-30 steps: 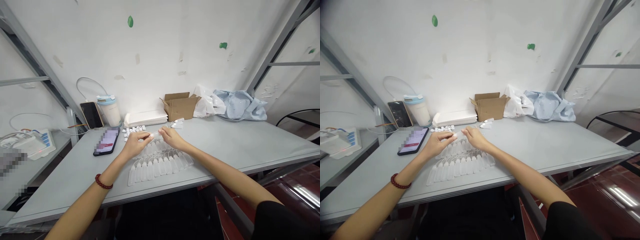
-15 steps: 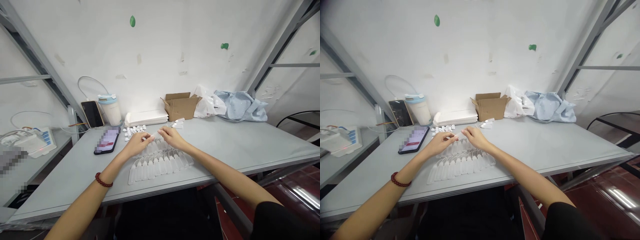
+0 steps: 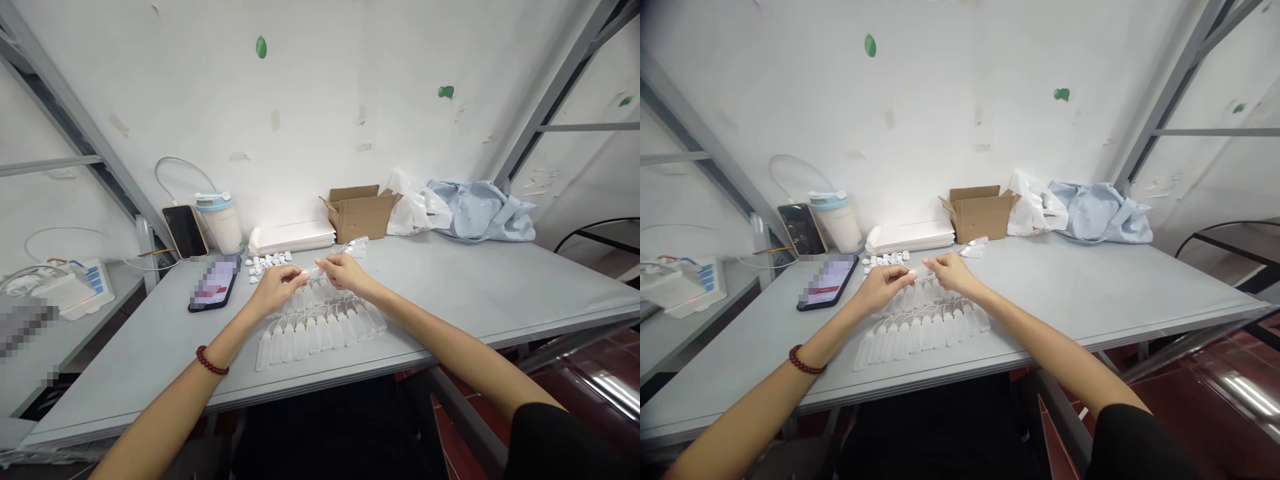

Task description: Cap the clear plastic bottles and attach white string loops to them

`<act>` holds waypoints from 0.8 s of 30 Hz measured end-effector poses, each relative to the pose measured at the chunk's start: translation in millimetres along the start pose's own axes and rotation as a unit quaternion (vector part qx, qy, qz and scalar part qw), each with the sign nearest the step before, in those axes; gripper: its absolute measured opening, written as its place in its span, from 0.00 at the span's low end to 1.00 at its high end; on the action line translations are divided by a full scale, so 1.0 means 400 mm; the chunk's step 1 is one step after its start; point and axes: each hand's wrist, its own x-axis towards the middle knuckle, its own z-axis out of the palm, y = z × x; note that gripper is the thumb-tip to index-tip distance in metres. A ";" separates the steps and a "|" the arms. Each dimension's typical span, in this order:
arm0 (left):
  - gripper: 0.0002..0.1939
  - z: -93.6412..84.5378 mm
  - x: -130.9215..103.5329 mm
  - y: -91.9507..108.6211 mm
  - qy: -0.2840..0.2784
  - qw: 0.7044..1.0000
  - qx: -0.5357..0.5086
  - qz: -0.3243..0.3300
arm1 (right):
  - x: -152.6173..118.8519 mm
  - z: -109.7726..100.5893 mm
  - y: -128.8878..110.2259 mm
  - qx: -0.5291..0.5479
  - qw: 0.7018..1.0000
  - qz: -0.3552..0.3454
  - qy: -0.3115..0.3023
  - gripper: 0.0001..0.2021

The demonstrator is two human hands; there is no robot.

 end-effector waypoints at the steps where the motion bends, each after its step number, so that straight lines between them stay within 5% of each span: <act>1: 0.14 0.001 -0.001 0.000 0.006 1.000 0.015 0.007 | -0.001 0.000 -0.003 0.015 1.000 0.014 -0.003 0.23; 16: 0.06 0.014 -0.006 -0.028 0.105 0.936 0.223 0.253 | -0.011 -0.005 -0.018 0.085 0.991 0.102 -0.031 0.19; 20: 0.05 0.017 -0.005 -0.028 0.105 0.940 0.214 0.243 | -0.008 -0.014 -0.013 0.085 0.991 0.094 -0.042 0.19; 24: 0.07 0.014 -0.003 -0.018 0.079 0.970 0.168 0.159 | -0.007 -0.016 -0.008 0.102 0.991 0.071 -0.044 0.20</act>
